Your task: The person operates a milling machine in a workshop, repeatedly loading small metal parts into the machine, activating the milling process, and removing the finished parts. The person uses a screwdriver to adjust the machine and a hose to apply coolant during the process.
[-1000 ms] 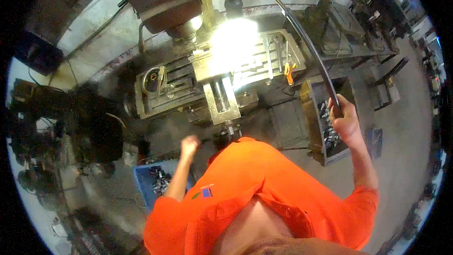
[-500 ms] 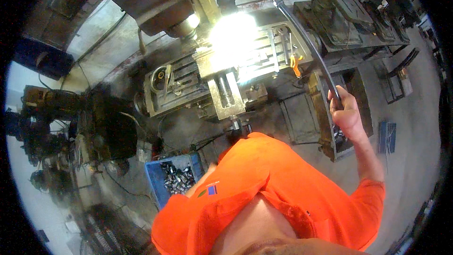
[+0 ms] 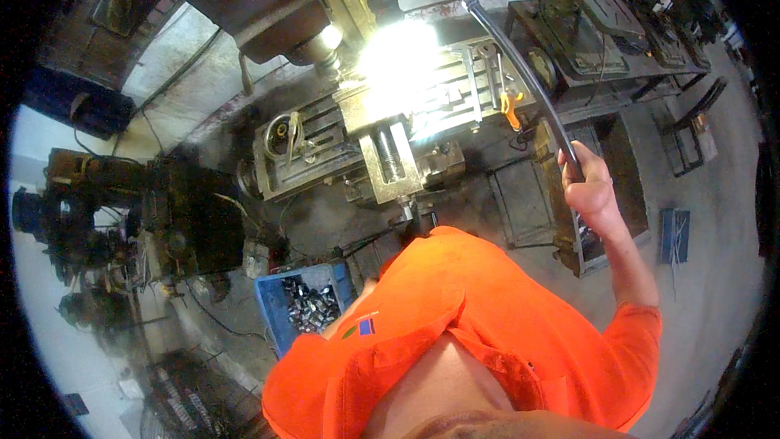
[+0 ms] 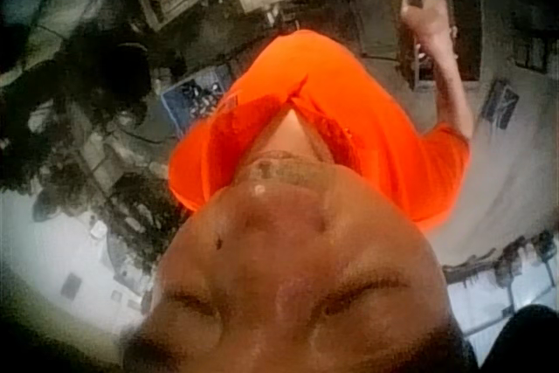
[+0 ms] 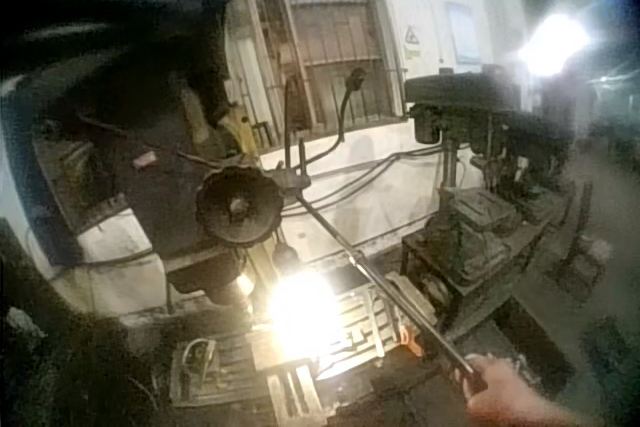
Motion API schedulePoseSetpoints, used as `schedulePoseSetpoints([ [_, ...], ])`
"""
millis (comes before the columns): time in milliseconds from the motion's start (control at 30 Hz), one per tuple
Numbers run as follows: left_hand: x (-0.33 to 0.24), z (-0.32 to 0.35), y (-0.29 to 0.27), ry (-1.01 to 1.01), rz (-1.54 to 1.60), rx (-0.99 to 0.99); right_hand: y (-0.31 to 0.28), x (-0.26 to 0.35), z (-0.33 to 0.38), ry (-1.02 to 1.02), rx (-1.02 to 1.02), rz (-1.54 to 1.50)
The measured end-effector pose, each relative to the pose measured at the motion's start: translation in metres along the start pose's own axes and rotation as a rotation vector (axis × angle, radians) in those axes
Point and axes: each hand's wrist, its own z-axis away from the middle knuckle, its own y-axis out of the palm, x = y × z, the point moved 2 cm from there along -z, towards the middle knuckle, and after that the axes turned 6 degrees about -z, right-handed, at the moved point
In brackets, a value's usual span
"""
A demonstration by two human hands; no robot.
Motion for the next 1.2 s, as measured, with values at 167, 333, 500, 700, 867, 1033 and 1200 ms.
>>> schedulePoseSetpoints([
  [167,0.001,0.004,0.004,-0.013,0.012,-0.008,0.0,-0.005,-0.001,0.012,-0.015,0.033],
  [333,0.003,0.004,0.004,-0.018,0.009,-0.01,0.001,-0.008,-0.003,0.006,-0.039,0.081],
  [500,0.005,0.005,0.006,-0.028,0.01,-0.008,0.003,-0.01,-0.003,0.013,-0.009,-0.027],
  [700,0.002,0.005,0.006,-0.03,0.008,-0.009,0.002,-0.017,-0.007,0.006,0.004,-0.028],
  [867,0.002,0.006,0.006,-0.031,0.013,-0.013,0.002,-0.017,-0.008,0.005,0.016,-0.05],
  [1033,0.002,0.005,0.005,-0.036,0.015,-0.016,0.002,-0.024,-0.01,-0.035,0.0,0.002],
  [1200,0.002,0.005,0.006,-0.038,0.018,-0.016,0.005,-0.026,-0.01,-0.03,-0.01,-0.028],
])
